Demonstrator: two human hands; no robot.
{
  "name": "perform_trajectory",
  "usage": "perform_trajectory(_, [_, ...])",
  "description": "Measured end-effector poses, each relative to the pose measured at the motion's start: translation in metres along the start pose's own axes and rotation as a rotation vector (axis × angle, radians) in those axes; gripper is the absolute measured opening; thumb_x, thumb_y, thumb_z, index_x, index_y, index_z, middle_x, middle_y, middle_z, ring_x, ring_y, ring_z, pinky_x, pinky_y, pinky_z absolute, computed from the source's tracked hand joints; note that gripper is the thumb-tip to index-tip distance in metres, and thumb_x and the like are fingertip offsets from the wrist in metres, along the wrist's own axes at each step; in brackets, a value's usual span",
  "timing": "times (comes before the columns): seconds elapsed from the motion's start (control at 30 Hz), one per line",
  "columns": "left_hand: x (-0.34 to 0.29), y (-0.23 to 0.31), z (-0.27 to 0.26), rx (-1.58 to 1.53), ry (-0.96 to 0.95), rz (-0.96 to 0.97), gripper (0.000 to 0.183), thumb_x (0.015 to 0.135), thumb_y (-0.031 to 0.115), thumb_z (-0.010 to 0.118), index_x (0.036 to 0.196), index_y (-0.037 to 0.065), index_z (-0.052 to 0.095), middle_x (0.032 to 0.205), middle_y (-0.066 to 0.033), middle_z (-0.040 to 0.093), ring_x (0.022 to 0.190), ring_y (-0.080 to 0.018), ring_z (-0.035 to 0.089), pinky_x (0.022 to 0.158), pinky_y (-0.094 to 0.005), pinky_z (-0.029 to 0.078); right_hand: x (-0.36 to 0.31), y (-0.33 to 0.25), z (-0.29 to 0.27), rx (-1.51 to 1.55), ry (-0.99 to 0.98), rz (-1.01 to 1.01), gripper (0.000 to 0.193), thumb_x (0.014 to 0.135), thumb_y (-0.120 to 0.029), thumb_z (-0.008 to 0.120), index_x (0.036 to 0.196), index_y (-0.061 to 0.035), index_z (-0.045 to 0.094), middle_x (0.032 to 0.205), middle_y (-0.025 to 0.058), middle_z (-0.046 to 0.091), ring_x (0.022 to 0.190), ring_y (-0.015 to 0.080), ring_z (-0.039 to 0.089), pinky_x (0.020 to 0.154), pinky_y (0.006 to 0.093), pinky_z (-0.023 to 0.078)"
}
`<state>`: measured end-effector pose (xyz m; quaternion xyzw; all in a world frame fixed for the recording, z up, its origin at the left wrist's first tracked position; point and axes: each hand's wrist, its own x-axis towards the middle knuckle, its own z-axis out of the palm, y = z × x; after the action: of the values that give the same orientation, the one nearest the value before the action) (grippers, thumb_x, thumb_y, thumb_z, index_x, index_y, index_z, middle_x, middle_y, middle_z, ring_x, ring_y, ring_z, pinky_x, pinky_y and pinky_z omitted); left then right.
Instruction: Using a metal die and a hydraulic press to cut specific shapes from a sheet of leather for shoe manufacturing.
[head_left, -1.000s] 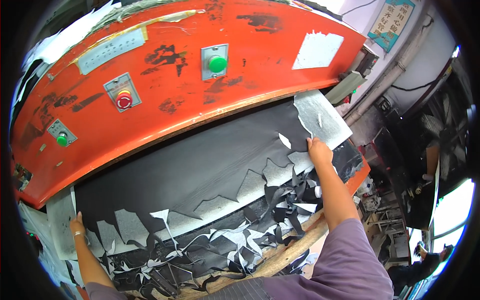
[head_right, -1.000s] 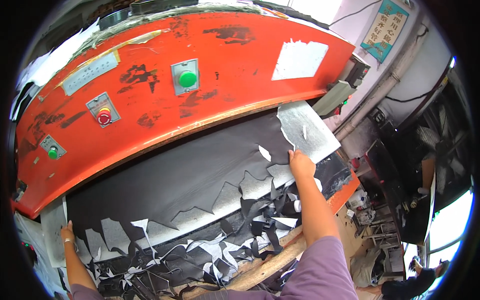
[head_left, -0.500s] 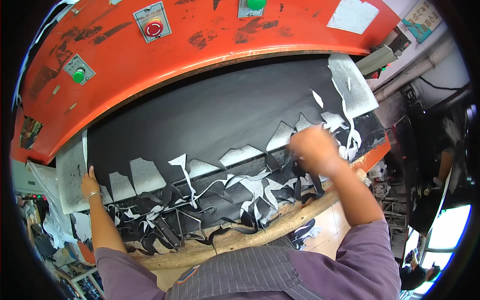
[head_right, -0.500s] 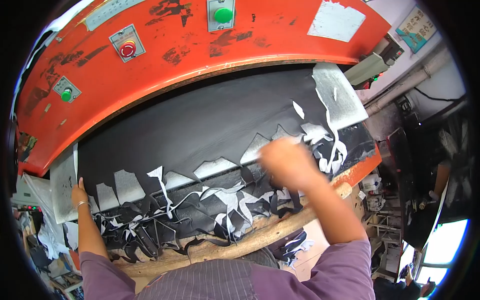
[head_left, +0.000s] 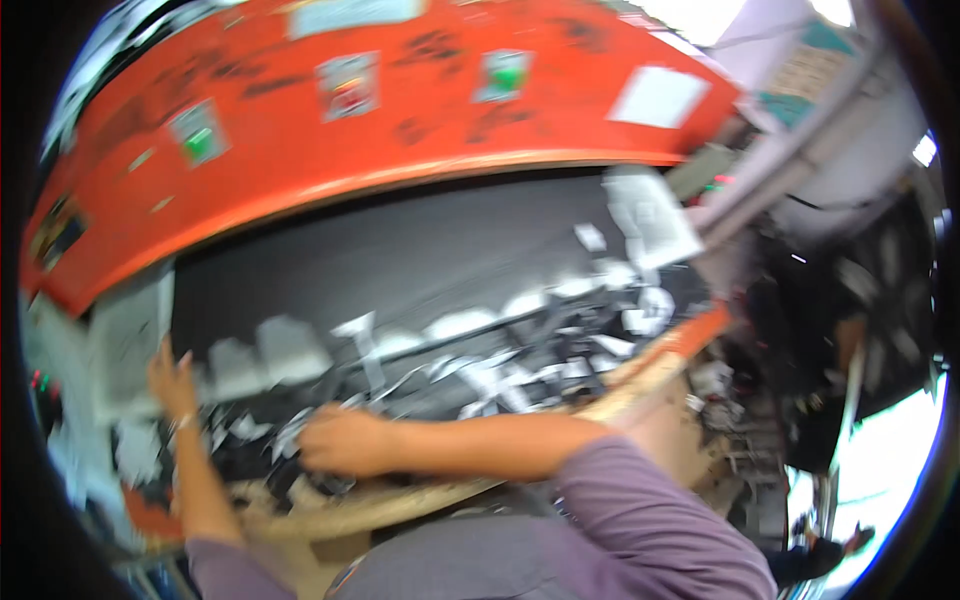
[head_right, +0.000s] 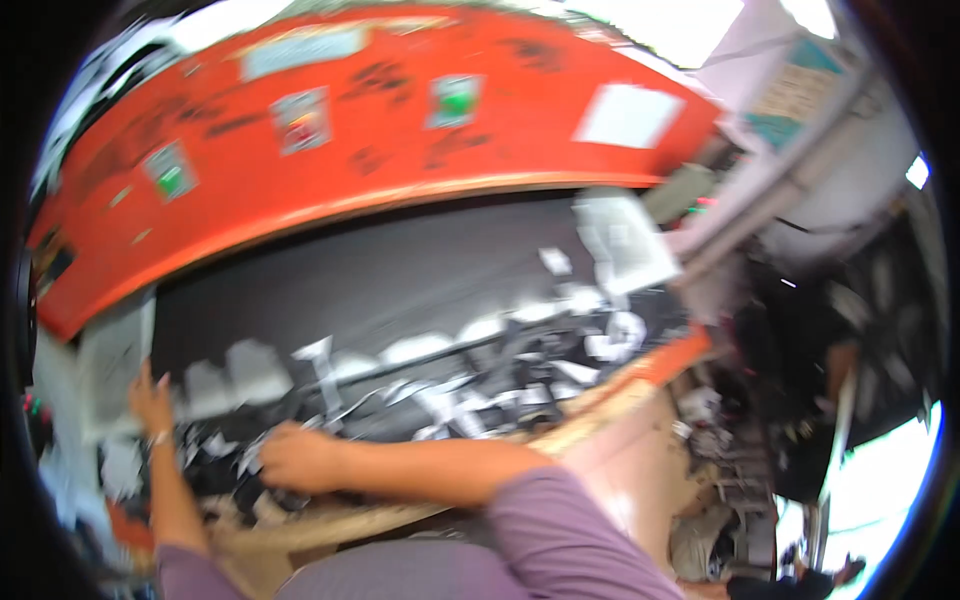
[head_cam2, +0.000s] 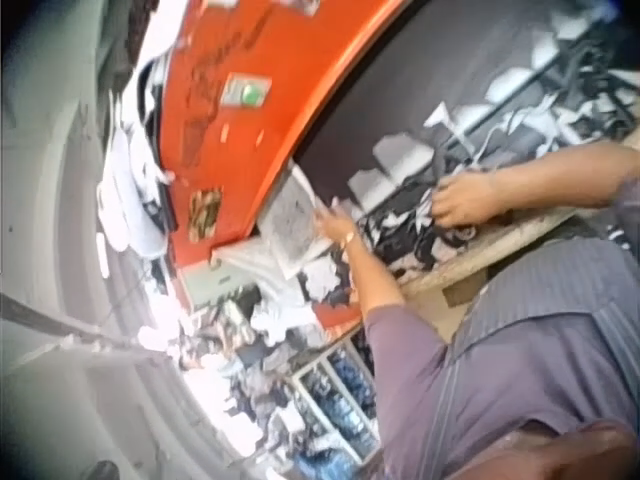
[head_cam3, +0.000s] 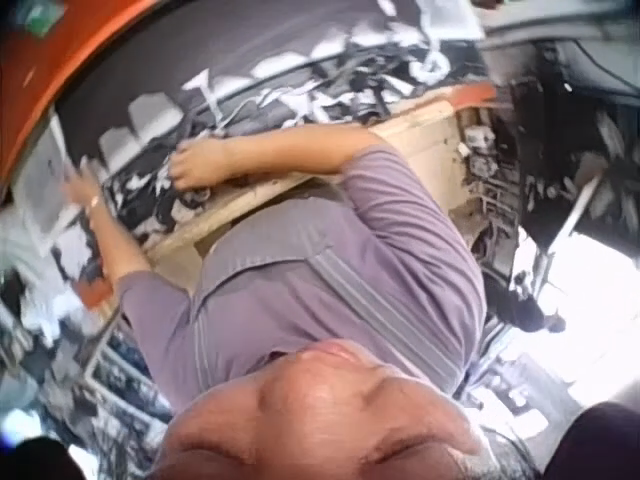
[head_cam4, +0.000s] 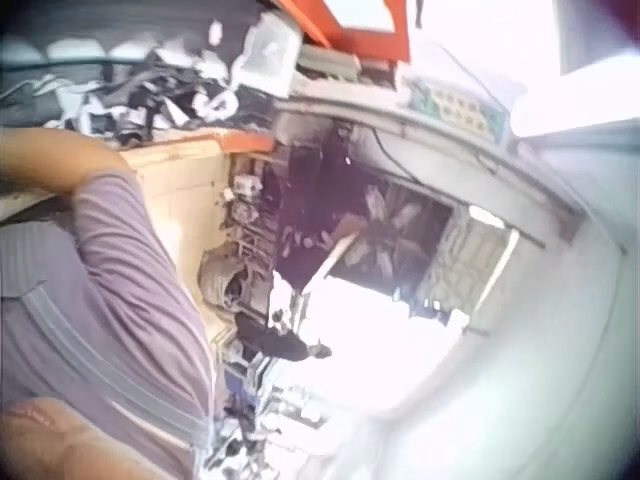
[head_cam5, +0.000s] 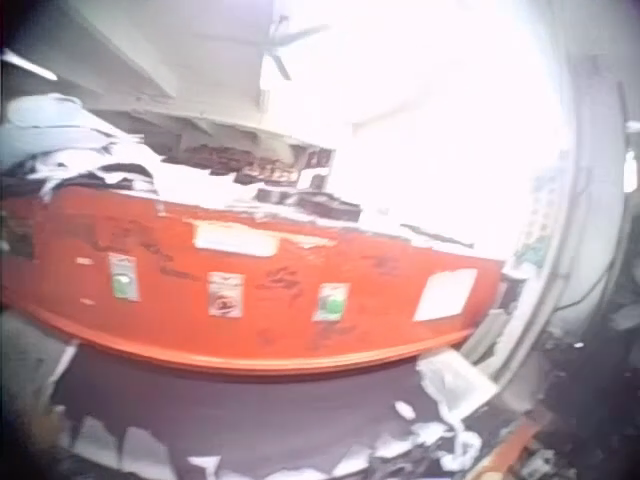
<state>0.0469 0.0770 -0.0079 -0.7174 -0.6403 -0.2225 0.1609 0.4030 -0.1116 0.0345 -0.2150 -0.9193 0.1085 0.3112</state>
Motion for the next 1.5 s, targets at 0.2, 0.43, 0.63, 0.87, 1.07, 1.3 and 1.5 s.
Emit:
perform_trajectory(0.2, [0.002, 0.012, -0.016, 0.193, -0.183, -0.078, 0.038, 0.099, 0.032, 0.044, 0.135, 0.025, 0.053, 0.135, -0.0172, 0.049, 0.121, -0.0356, 0.046, 0.101, -0.0459, 0.036, 0.048, 0.038, 0.010, -0.318, -0.320, -0.346, 0.017, 0.078, -0.032, 0.056, 0.078, -0.0271, 0.072, 0.092, -0.0081, 0.064, 0.103, 0.0168, 0.052, 0.082, 0.0399, 0.037])
perform_trajectory(0.43, [0.025, 0.044, -0.030, 0.167, -0.483, -0.126, 0.045, 0.097, 0.030, 0.046, 0.141, 0.021, 0.045, 0.143, -0.0159, 0.042, 0.129, -0.0354, 0.040, 0.107, -0.0447, 0.032, 0.029, 0.059, -0.053, -0.393, -0.267, -0.524, 0.015, 0.077, -0.032, 0.058, 0.077, -0.0236, 0.070, 0.083, -0.0094, 0.064, 0.098, 0.0163, 0.054, 0.078, 0.0384, 0.039])
perform_trajectory(0.63, [0.010, -0.012, -0.056, -0.153, -0.056, -0.300, 0.046, 0.093, 0.017, 0.054, 0.136, 0.002, 0.047, 0.138, -0.0171, 0.049, 0.128, -0.0308, 0.045, 0.108, -0.0385, 0.031, -0.110, 0.076, -0.235, -0.102, -0.147, 0.418, 0.018, 0.074, -0.011, 0.061, 0.090, -0.0042, 0.064, 0.098, 0.0150, 0.061, 0.089, 0.0348, 0.062, 0.071, 0.0433, 0.054])
perform_trajectory(0.87, [0.002, 0.271, -0.107, -0.576, -0.073, -0.322, 0.033, 0.095, 0.020, 0.054, 0.123, 0.003, 0.057, 0.124, -0.0122, 0.058, 0.116, -0.0238, 0.053, 0.098, -0.0347, 0.041, -0.350, 0.126, -0.324, -0.397, 0.631, 1.140, 0.022, 0.086, -0.015, 0.052, 0.100, 0.0016, 0.055, 0.097, 0.0266, 0.057, 0.084, 0.0468, 0.057, 0.076, 0.0531, 0.047])
perform_trajectory(1.07, [-0.002, 0.591, -0.097, -0.832, -0.297, 0.000, 0.028, 0.082, 0.016, 0.067, 0.109, 0.007, 0.065, 0.105, -0.0113, 0.065, 0.101, -0.0262, 0.061, 0.090, -0.0354, 0.047, -0.400, 0.145, -0.351, -0.408, 0.662, 1.327, 0.018, 0.085, -0.012, 0.054, 0.093, 0.0044, 0.057, 0.091, 0.0242, 0.059, 0.084, 0.0435, 0.057, 0.075, 0.0475, 0.046])
perform_trajectory(1.3, [-0.053, 0.750, -0.066, -0.959, -0.624, 0.228, 0.068, 0.084, 0.018, 0.061, 0.143, 0.000, 0.030, 0.133, -0.0199, 0.054, 0.120, -0.0355, 0.051, 0.107, -0.0417, 0.033, -0.421, 0.146, -0.361, -0.111, 0.638, 1.300, 0.049, 0.080, -0.023, 0.069, 0.117, 0.0039, 0.050, 0.107, 0.0251, 0.057, 0.097, 0.0412, 0.058, 0.084, 0.0462, 0.046])
perform_trajectory(1.5, [-0.050, 0.770, -0.041, -0.883, -0.599, 0.289, 0.082, 0.084, 0.009, 0.053, 0.149, -0.003, 0.004, 0.138, -0.0175, 0.050, 0.132, -0.0368, 0.040, 0.114, -0.0453, 0.020, -0.448, 0.165, -0.401, -0.194, 0.165, 1.018, 0.116, 0.061, -0.046, 0.083, 0.145, 0.0036, 0.021, 0.141, 0.0270, 0.037, 0.135, 0.0365, 0.033, 0.109, 0.0480, 0.021])
